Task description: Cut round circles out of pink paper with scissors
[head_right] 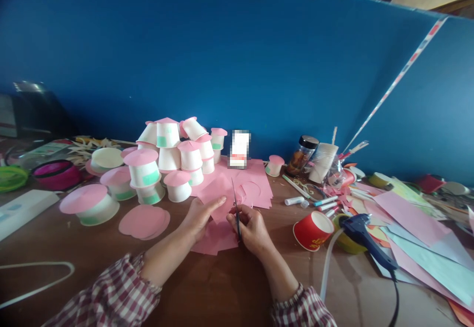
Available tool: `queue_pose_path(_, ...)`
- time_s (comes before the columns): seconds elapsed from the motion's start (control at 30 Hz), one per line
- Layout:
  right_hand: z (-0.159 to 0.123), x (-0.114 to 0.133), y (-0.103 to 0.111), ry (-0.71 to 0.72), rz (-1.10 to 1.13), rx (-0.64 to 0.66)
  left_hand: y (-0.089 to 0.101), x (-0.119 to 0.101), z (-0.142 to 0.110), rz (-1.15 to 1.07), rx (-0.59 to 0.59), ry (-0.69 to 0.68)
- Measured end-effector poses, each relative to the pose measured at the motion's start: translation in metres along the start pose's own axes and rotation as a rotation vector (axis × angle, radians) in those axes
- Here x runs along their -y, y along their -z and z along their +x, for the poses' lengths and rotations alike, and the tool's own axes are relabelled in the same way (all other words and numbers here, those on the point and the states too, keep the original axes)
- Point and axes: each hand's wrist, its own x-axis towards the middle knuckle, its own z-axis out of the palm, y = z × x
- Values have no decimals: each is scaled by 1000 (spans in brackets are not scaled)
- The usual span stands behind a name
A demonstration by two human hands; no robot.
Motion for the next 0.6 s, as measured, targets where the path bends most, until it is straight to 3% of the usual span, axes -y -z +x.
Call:
queue_pose_path(0.1,0,0,1,6,7,14,0,0,3,108,42,29)
queue_pose_path(0.3,-2,4,2,15,-9,26,1,0,6,87,74,30)
queue_pose_path(0.6,-1,6,3,13,-26,27,0,-5,2,131,48,56)
